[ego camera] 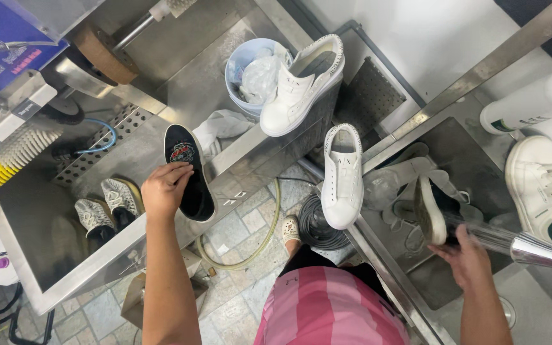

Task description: The person cleans multiple pairs of shoes at a stainless steel sink. They remove laces from a white sneaker, rinse the shoe and laces under a faucet, and then place the shoe on a counter. They proceed to rinse a black slip-on shoe and a patterned sneaker, handling each item individually.

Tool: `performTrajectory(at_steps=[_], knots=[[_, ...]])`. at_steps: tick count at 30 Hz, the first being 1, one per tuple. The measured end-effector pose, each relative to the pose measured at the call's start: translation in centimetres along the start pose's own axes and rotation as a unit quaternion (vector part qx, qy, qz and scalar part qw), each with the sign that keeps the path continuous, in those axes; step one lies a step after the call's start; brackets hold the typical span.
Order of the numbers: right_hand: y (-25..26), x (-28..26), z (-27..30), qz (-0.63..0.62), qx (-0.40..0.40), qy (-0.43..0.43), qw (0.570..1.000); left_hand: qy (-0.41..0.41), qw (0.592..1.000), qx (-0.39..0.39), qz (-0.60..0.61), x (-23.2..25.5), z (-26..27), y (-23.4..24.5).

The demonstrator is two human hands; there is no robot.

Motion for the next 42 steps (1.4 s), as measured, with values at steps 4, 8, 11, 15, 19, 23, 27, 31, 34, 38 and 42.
performTrajectory(at_steps=[4,8,11,15,19,23,27,31,34,38,42], knots=[[-0.8,-0.8,-0.8,-0.035,0.01,-0.02,0.999,0.051,0.985,0.025,0.164,-1.0,0.1,-0.2],[-1.3,-1.1,-1.0,-0.076,0.026,-0.039,0.996,0.226,0.952,0.088,0.186,-3.1,0.9,-0.9],[-1.0,-1.0,-1.3,-0.1,0.057,-0.047,0.992,0.298,0.934,0.085,0.179,-3.8,2.0,-1.5],[-0.7,-1.1,-1.6,-0.077,0.027,-0.013,0.997,0.296,0.935,0.08,0.176,-3.6,3.2,-1.7],[-0.3,-1.0,-2.1,-0.025,0.042,-0.015,0.999,0.3,0.925,0.087,0.215,-2.7,3.1,-0.4],[0.6,0.0,-2.8,0.178,0.104,0.042,0.978,0.308,0.903,0.06,0.294,2.3,3.0,-0.4],[1.1,0.8,-1.6,0.397,0.204,0.149,0.882,0.187,0.89,-0.068,0.41,14.2,4.3,-5.0],[1.2,-0.6,0.1,0.393,0.204,0.241,0.864,0.005,0.826,-0.261,0.5,27.1,7.0,-11.1],[0.9,-2.6,1.5,0.282,0.211,0.121,0.928,-0.044,0.793,-0.387,0.469,34.0,9.0,-16.8],[0.8,-3.0,1.6,0.195,0.186,0.13,0.954,-0.15,0.83,-0.283,0.458,39.6,10.9,-21.4],[1.7,-0.3,0.1,-0.1,0.047,0.183,0.977,-0.205,0.829,-0.269,0.445,42.1,11.6,-25.1]])
Point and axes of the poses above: each hand's wrist, its own z-axis away from the middle knuckle, its own y-axis out of the back of the hand, x = y × z, the point moved 3 cm from there along -z, towards the middle knuckle, and after that the axes turned 6 degrees about y, right-handed, at the moved point
